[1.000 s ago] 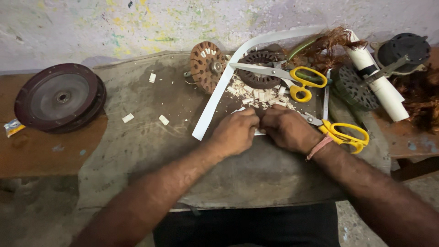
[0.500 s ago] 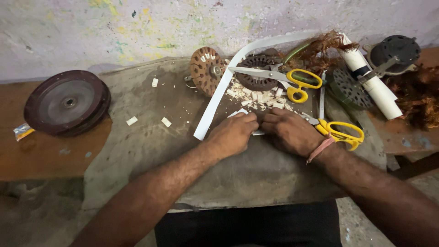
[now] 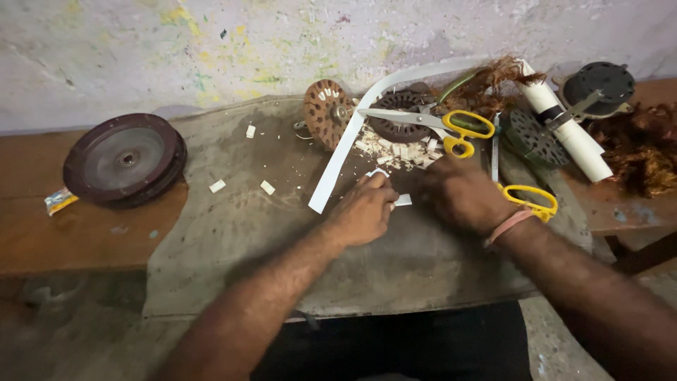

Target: The person cuts small white insulation paper strips using shears, and inserts them one by one into the slots of an electric motor stator core by hand.

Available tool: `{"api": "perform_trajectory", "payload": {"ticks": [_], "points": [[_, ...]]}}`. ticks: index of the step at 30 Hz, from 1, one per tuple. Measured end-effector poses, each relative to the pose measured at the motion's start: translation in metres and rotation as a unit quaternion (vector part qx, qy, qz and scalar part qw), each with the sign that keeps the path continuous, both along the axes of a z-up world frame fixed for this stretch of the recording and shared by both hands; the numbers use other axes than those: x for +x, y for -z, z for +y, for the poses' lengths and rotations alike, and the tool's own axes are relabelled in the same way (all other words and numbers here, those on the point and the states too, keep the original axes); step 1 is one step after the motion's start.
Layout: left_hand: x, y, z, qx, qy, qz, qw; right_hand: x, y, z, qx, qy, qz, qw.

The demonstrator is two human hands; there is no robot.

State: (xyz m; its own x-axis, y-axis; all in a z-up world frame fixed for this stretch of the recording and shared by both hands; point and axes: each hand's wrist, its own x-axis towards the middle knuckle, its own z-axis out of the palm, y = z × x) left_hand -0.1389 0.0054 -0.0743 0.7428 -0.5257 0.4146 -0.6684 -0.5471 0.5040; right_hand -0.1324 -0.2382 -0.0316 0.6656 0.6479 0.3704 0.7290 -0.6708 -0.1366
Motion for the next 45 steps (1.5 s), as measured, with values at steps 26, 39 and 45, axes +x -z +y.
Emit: {"api": "perform_trajectory", "payload": {"ticks": [26,39,45], "points": [[-0.025,0.005,-0.04,0.06,-0.156,-0.089,0.982,0.007,0.001,0.008,0.069,0.143,0.112,0.981],[-0.03,0.0,-0.03,0.072,-0.118,-0.1,0.985,0.012,0.009,0.008,0.066,0.171,0.23,0.956],[-0.031,-0.005,-0.029,0.096,-0.115,-0.075,0.986,0.007,0.0,0.018,0.075,0.145,0.215,0.963]]}}
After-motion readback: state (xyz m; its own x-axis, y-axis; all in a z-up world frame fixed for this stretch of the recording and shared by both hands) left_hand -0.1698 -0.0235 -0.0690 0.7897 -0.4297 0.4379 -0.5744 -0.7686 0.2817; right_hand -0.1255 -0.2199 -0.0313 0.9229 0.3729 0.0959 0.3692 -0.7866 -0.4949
